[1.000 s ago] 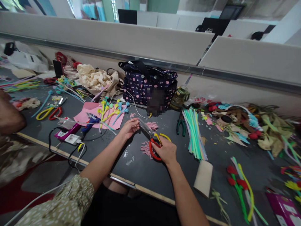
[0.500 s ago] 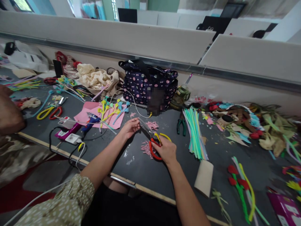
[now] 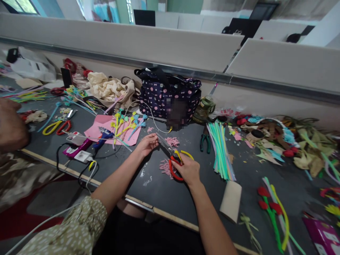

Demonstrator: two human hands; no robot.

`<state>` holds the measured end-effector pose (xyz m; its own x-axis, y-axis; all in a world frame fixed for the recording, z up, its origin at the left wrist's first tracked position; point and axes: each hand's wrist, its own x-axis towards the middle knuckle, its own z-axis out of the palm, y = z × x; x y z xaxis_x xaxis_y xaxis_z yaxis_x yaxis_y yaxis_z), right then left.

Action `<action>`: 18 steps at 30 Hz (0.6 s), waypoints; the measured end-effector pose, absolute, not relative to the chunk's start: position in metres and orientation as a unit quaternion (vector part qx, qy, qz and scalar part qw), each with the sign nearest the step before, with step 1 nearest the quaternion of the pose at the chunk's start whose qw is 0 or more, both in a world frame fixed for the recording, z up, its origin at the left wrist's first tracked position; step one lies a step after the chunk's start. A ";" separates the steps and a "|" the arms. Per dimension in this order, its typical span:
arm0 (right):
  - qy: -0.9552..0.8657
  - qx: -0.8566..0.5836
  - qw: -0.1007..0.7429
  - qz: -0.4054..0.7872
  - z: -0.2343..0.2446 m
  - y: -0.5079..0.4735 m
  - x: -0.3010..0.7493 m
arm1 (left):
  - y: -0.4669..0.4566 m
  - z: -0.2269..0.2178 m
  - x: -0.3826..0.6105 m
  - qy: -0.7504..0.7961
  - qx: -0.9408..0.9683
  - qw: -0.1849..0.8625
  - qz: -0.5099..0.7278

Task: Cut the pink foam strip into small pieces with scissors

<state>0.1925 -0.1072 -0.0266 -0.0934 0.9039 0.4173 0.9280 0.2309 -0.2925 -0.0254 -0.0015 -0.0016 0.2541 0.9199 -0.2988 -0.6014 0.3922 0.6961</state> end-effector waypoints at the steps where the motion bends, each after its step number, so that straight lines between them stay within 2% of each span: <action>1: -0.740 -0.618 0.266 -0.028 -0.027 -0.107 0.193 | -0.001 -0.002 -0.025 0.346 0.228 0.759 0.503; 18: -0.749 -0.613 0.246 -0.052 -0.024 -0.108 0.189 | 0.000 -0.007 -0.026 0.361 0.216 0.752 0.507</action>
